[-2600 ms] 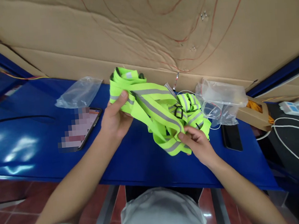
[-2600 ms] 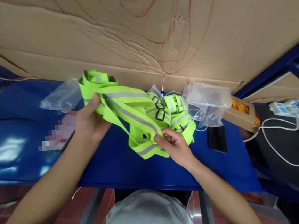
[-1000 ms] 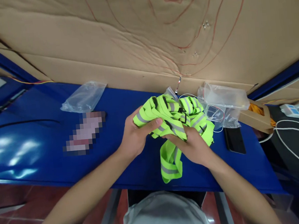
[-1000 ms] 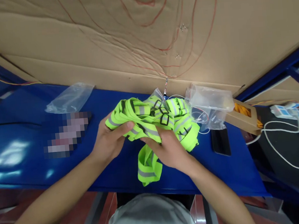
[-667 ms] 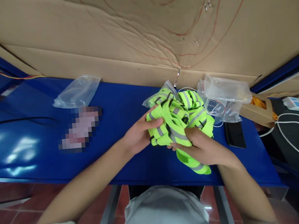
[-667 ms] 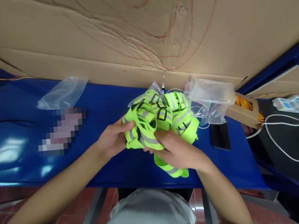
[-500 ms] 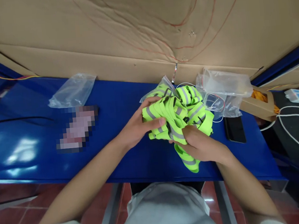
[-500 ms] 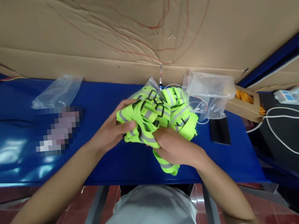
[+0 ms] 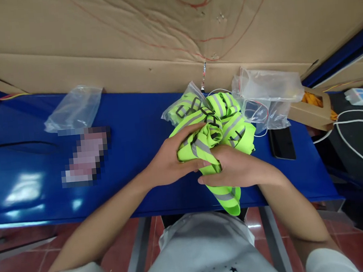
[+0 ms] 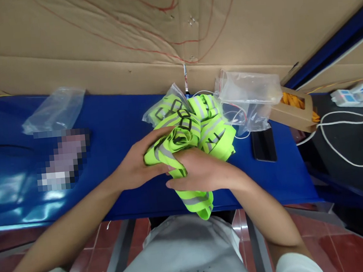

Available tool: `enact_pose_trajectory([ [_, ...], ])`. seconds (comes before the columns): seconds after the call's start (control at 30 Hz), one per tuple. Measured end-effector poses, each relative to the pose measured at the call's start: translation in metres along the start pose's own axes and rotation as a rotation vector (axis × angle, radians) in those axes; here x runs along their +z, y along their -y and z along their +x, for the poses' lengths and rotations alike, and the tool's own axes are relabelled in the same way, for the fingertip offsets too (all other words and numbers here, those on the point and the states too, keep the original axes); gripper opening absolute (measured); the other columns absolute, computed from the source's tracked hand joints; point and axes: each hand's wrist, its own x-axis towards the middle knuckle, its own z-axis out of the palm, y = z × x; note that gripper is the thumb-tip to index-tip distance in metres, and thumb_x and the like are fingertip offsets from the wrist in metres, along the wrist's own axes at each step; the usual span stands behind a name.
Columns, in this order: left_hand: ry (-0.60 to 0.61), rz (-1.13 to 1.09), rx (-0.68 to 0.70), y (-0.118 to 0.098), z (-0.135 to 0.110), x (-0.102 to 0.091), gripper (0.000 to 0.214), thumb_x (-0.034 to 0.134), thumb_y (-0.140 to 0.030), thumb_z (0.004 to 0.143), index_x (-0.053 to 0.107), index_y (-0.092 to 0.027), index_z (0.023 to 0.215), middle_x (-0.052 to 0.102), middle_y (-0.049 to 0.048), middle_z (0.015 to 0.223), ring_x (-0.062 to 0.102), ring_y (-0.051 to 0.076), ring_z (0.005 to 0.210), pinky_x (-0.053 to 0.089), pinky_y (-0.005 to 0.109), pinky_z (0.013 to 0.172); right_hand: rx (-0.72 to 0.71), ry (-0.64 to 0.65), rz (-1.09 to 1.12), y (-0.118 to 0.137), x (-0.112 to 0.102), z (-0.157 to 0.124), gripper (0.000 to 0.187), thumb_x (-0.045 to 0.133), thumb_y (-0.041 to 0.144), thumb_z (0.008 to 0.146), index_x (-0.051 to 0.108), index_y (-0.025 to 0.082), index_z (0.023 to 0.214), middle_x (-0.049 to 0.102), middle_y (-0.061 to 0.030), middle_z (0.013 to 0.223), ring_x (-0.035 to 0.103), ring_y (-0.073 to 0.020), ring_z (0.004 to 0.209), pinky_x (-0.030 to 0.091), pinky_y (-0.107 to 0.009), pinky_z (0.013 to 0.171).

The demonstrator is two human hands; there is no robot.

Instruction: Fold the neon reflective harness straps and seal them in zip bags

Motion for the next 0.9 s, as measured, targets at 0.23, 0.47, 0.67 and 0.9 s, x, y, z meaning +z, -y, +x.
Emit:
enact_pose_trajectory([
  [0.23,-0.194,-0.067,0.064,0.0,-0.005,0.002,0.066,0.084,-0.041,0.082,0.064,-0.026,0.143,0.067,0.0095,0.144,0.063,0.033,0.132,0.05,0.041,0.114,0.134,-0.092,0.331,0.009,0.004,-0.011,0.033,0.077,0.032,0.086,0.07,0.022,0.117,0.075,-0.0011,0.098,0.07,-0.0175,0.083,0.056,-0.027,0.068],
  [0.47,-0.299,-0.202,0.015,0.003,-0.008,0.001,0.062,0.088,-0.042,0.079,0.07,-0.024,0.135,0.073,0.0104,0.134,0.068,0.034,0.125,0.053,0.044,0.111,0.157,-0.118,0.559,-0.009,0.005,-0.028,0.063,0.089,0.042,0.076,0.067,0.026,0.133,0.076,-0.0033,0.112,0.072,-0.0207,0.097,0.061,-0.031,0.08],
  [0.67,-0.357,-0.32,-0.039,0.026,-0.01,0.003,0.069,0.084,-0.052,0.081,0.064,-0.024,0.141,0.075,0.0107,0.127,0.072,0.032,0.118,0.06,0.044,0.101,0.131,-0.352,0.481,-0.018,0.011,-0.047,0.042,0.084,0.038,0.084,0.073,0.026,0.123,0.074,-0.0045,0.122,0.069,-0.0234,0.115,0.056,-0.038,0.105],
  [0.9,-0.49,-0.114,0.19,0.036,-0.005,-0.002,0.064,0.081,-0.044,0.086,0.062,-0.027,0.144,0.071,0.0107,0.137,0.07,0.032,0.123,0.058,0.047,0.106,0.12,-0.661,0.735,-0.024,0.029,-0.062,0.054,0.091,0.035,0.077,0.066,0.038,0.126,0.062,0.0006,0.136,0.061,-0.0188,0.124,0.056,-0.029,0.099],
])
